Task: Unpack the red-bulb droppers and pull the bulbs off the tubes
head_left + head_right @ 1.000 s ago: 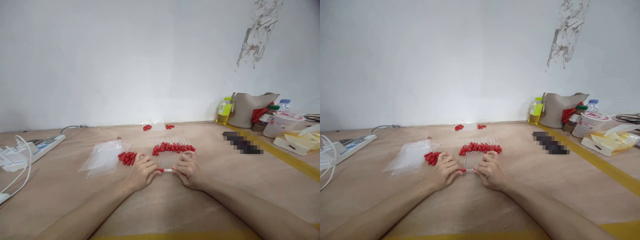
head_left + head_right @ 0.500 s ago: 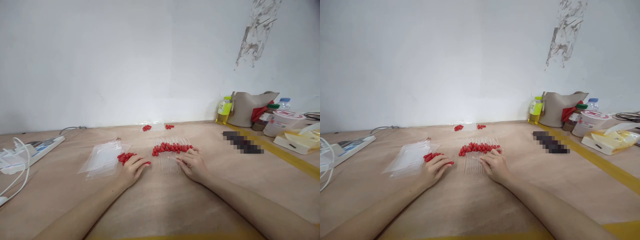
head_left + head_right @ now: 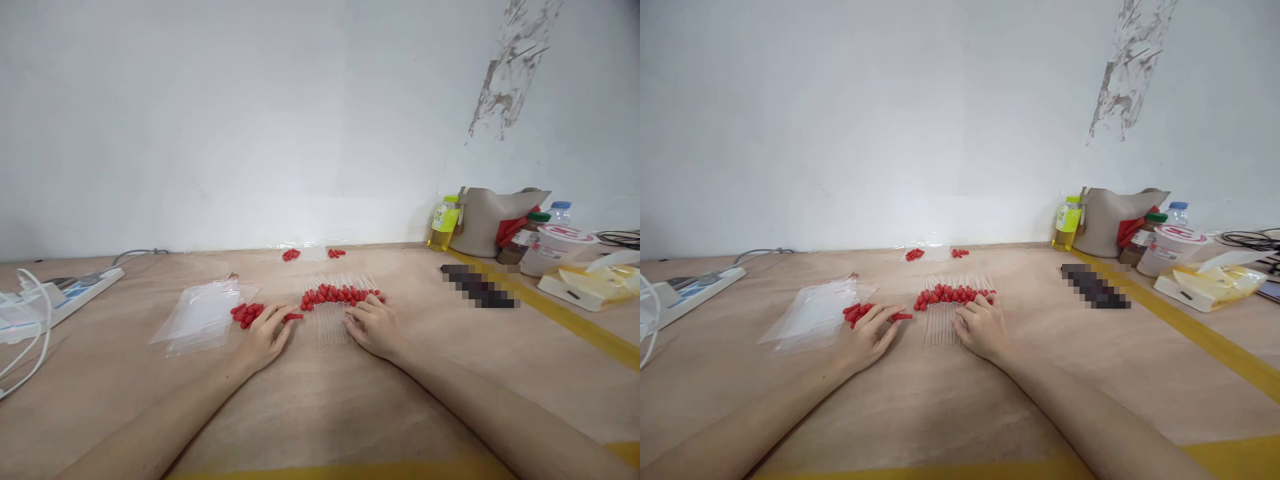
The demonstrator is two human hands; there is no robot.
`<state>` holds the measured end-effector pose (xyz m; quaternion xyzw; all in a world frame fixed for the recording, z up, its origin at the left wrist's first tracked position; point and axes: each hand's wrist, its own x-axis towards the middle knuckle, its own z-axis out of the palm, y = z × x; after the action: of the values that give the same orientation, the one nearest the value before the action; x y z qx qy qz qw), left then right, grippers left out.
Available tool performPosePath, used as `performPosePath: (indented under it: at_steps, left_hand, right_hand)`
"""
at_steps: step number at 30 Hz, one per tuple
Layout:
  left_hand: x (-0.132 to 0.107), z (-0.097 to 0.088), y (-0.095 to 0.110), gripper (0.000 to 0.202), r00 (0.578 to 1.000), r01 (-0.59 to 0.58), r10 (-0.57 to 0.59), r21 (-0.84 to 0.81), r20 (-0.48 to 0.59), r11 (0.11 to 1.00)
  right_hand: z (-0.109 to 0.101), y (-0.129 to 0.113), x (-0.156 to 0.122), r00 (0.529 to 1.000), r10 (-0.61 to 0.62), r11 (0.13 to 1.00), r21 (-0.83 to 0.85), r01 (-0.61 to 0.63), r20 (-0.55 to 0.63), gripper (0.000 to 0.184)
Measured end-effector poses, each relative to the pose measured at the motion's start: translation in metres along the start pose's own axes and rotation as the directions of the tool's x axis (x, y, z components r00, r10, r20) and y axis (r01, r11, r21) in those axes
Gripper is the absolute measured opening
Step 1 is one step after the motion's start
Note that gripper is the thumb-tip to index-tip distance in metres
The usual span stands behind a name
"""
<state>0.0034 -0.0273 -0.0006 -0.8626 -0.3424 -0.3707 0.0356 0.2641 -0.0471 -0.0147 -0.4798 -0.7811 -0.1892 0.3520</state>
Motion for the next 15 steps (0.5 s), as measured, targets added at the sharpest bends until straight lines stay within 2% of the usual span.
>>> performPosePath:
  at_steps: [7, 15]
  left_hand:
    - [0.000, 0.001, 0.000, 0.022, 1.000, -0.006, 0.005, 0.044, 0.020, 0.999]
    - [-0.001, 0.001, 0.000, 0.022, 0.999, -0.031, 0.031, 0.031, 0.018, 0.999]
  right_hand:
    - [-0.011, -0.004, 0.001, 0.991, -0.048, 0.998, 0.045, 0.043, 0.124, 0.045]
    - [-0.013, -0.003, 0.003, 0.979, -0.086, 0.994, 0.077, 0.073, 0.184, 0.058]
